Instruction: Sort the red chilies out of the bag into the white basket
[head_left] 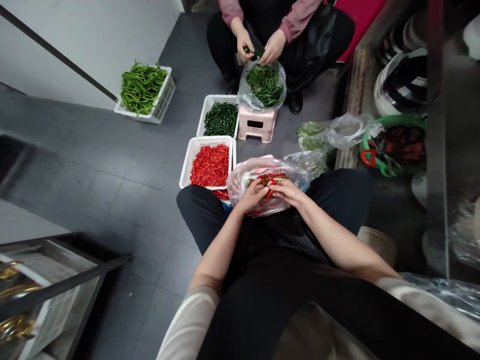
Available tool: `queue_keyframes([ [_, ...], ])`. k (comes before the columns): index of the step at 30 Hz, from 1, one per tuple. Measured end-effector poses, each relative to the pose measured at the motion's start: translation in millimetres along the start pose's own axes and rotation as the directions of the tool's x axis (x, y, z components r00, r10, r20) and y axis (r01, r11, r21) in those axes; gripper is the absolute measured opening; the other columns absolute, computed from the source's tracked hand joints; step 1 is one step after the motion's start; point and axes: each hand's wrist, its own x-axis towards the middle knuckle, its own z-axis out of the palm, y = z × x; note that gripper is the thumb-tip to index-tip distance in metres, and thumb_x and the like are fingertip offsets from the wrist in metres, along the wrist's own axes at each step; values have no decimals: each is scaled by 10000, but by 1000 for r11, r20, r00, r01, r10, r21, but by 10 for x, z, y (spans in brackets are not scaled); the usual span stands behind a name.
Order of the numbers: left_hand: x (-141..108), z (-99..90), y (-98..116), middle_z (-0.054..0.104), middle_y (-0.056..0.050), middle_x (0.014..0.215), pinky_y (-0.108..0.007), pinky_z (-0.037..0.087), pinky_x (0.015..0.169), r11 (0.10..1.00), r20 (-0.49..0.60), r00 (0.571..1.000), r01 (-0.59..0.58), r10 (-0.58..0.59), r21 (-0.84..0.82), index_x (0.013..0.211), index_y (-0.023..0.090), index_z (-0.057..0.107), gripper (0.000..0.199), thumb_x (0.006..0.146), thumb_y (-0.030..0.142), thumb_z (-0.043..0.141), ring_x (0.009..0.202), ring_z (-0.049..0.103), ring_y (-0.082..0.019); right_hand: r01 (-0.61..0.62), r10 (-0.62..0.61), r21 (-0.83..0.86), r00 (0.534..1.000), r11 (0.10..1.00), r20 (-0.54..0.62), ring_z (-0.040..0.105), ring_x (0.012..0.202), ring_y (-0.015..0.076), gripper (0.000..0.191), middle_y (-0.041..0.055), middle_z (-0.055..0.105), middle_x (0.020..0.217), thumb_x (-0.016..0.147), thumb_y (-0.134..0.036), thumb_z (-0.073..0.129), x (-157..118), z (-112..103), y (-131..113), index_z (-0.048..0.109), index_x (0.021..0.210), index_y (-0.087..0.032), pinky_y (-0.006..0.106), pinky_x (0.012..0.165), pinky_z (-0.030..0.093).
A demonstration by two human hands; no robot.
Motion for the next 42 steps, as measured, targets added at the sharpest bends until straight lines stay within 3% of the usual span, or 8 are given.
queue_keyframes([
  [3, 45, 104, 38, 624, -76, 980, -309, 479, 779, 999, 141, 989, 43, -46, 22, 1301, 172, 409, 619, 739, 252, 658, 796, 599, -154, -30, 29, 24, 999, 999, 37, 590, 586, 110, 326, 29, 640, 687, 590, -367, 796, -14, 47, -40, 640, 752, -132, 206, 569, 491],
  [7, 59, 175, 32, 601, -22, 752, -251, 446, 612, 986, 88, 995, 26, -41, 163, 1090, 148, 550, 307, 800, 247, 564, 568, 512, -104, -5, 2, -64, 999, 998, -46, 595, 585, 122, 373, 23, 629, 645, 549, -430, 805, -20, 76, -44, 621, 689, -137, 217, 554, 489],
  [11, 21, 155, 22, 562, -3, 680, -217, 396, 557, 990, 123, 990, 45, -62, 137, 887, 139, 550, 113, 816, 210, 498, 541, 465, -88, 30, -60, -171, 983, 985, -173, 536, 513, 108, 365, 5, 587, 560, 566, -457, 774, -51, 80, -32, 585, 640, -153, 195, 459, 401],
  [15, -24, 153, 44, 557, 8, 702, -200, 367, 541, 999, 175, 984, 15, -23, 45, 881, 154, 507, 132, 790, 243, 546, 544, 452, -77, 55, -82, -273, 993, 960, -88, 475, 469, 111, 317, -2, 535, 505, 674, -446, 666, -86, 145, -8, 525, 605, -171, 215, 449, 342],
  [22, -35, 206, 42, 435, 45, 533, -188, 272, 468, 993, 163, 980, 121, -117, -13, 757, 159, 464, 189, 783, 316, 568, 468, 377, -69, 265, -505, -794, 861, 548, -61, 527, 795, 212, 168, 60, 572, 753, 746, -289, 551, -104, 225, 28, 478, 621, -203, 318, 739, 420],
  [28, -84, 81, 62, 438, 46, 559, -179, 230, 430, 913, 350, 913, 310, -209, -264, 790, 165, 452, 254, 698, 314, 637, 428, 343, -49, 60, -88, -180, 985, 982, -152, 566, 705, 153, 230, 22, 598, 754, 718, -388, 619, -96, 72, 25, 580, 822, -187, 258, 649, 459],
  [37, -116, 12, 47, 323, 69, 522, -172, 104, 385, 834, 592, 778, 459, -210, -306, 841, 152, 486, 310, 737, 398, 643, 383, 218, -25, 184, -192, -174, 981, 968, -32, 432, 448, 76, 269, -26, 544, 553, 666, -382, 728, -86, 179, -108, 579, 698, -160, 195, 439, 314],
  [42, -144, -15, 41, 432, 33, 567, -165, 251, 409, 826, 601, 775, 461, -197, -324, 787, 140, 497, 302, 713, 353, 698, 435, 372, -45, -197, 209, 222, 977, 955, -32, 415, 429, 63, 238, -7, 512, 529, 748, -283, 647, -5, 84, -144, 520, 596, -150, 172, 391, 321],
])
